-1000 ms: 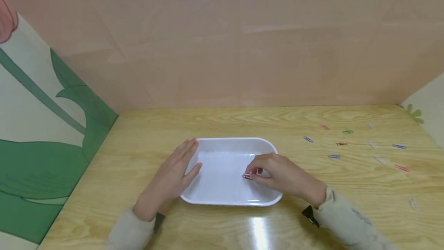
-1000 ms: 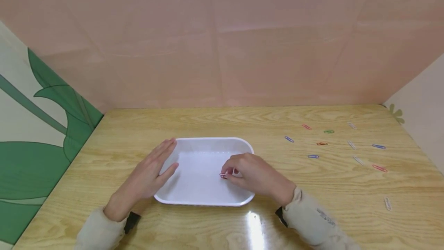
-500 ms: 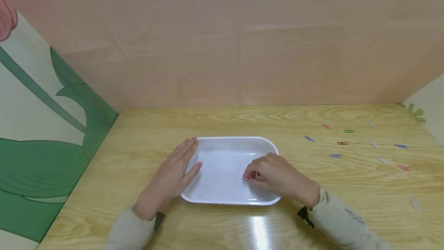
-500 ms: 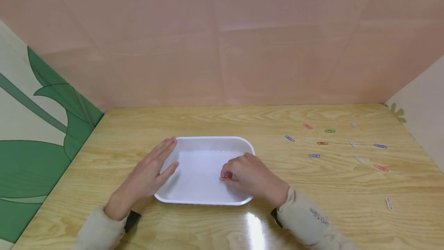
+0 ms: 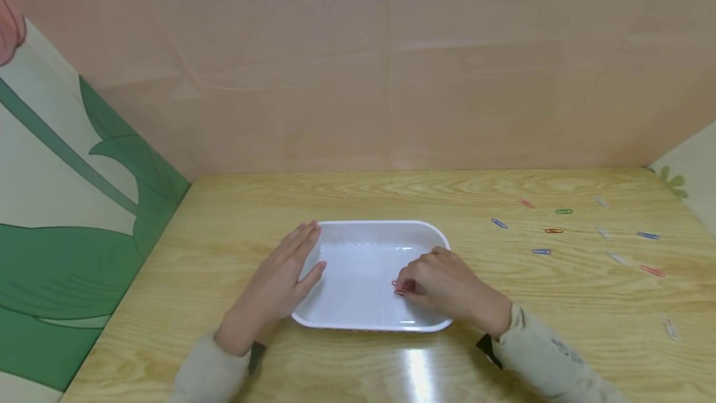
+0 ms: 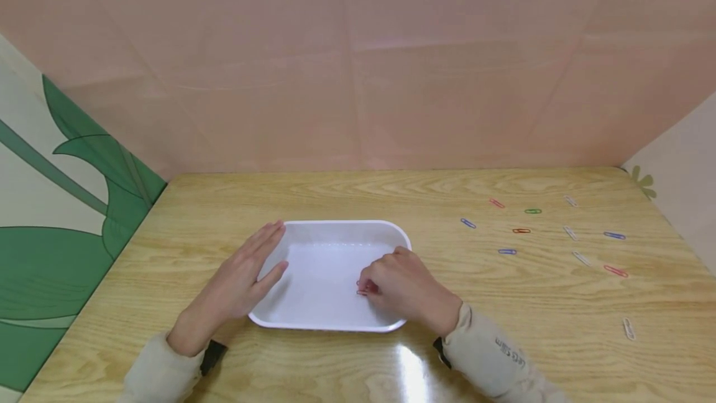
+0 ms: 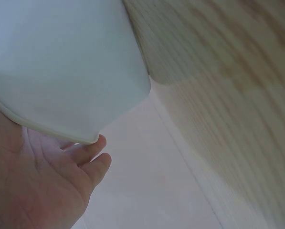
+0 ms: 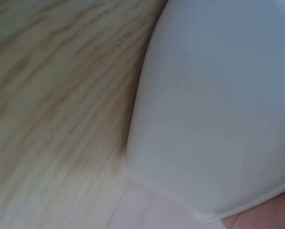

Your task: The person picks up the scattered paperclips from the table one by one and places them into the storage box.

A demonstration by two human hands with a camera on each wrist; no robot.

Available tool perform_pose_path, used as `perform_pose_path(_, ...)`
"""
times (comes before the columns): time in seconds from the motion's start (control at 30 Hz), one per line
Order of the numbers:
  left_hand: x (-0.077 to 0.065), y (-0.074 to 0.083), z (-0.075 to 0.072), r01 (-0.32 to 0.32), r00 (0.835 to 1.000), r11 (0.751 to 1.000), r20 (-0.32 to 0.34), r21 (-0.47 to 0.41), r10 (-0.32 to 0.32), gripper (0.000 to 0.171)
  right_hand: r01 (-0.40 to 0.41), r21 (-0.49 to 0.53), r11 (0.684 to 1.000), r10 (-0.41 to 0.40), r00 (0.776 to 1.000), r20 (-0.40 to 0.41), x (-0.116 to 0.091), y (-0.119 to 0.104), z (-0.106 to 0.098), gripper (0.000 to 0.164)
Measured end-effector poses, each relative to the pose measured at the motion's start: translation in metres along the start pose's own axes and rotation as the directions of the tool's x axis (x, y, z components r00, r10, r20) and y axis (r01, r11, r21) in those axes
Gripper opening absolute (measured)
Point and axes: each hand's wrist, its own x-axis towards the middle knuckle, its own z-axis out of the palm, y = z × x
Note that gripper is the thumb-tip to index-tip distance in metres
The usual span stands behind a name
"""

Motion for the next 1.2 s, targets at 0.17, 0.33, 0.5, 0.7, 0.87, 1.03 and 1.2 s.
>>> perform_pose_path(0.17, 0.001, 0.001, 0.0, 0.003, 1.0, 1.0, -0.001, -0.002, -0.003, 0.064, 0.003, -0.001, 1.0, -0.003, 1.0, 0.001, -0.001, 0.0, -0.001, 0.009)
perform_pose_path(0.33, 0.0, 0.001, 0.0, 0.009, 1.0, 1.0, 0.004, -0.006, -0.009, 0.064, 0.02, 0.014, 1.0, -0.019, 1.0, -0.016, -0.003, 0.0, -0.001, 0.003)
perform_pose_path(0.5, -0.001, 0.0, 0.001, 0.006, 1.0, 1.0, -0.003, -0.003, -0.006, 0.064, 0.053, 0.095, 0.994, -0.051, 0.998, -0.028, -0.002, 0.003, -0.002, 0.003)
perform_pose_path(0.7, -0.002, -0.001, 0.002, 0.008, 1.0, 1.0, 0.0, 0.001, -0.008, 0.065, 0.074, 0.169, 0.983, -0.059, 0.994, -0.092, -0.004, 0.01, -0.013, 0.01)
perform_pose_path(0.87, -0.002, 0.0, 0.001, 0.017, 1.0, 1.0, 0.009, 0.005, -0.017, 0.065, 0.07, 0.135, 0.988, -0.044, 0.981, -0.188, -0.01, 0.019, -0.029, 0.013)
perform_pose_path(1.03, -0.002, 0.002, -0.002, 0.024, 1.0, 1.0, 0.016, 0.004, -0.024, 0.065, 0.03, 0.133, 0.991, 0.0, 0.975, -0.221, -0.016, 0.026, -0.039, 0.014)
perform_pose_path(1.2, -0.002, 0.002, -0.002, 0.024, 0.999, 1.0, 0.024, 0.009, -0.024, 0.065, 0.011, 0.122, 0.992, 0.018, 0.972, -0.233, -0.026, 0.035, -0.044, 0.014)
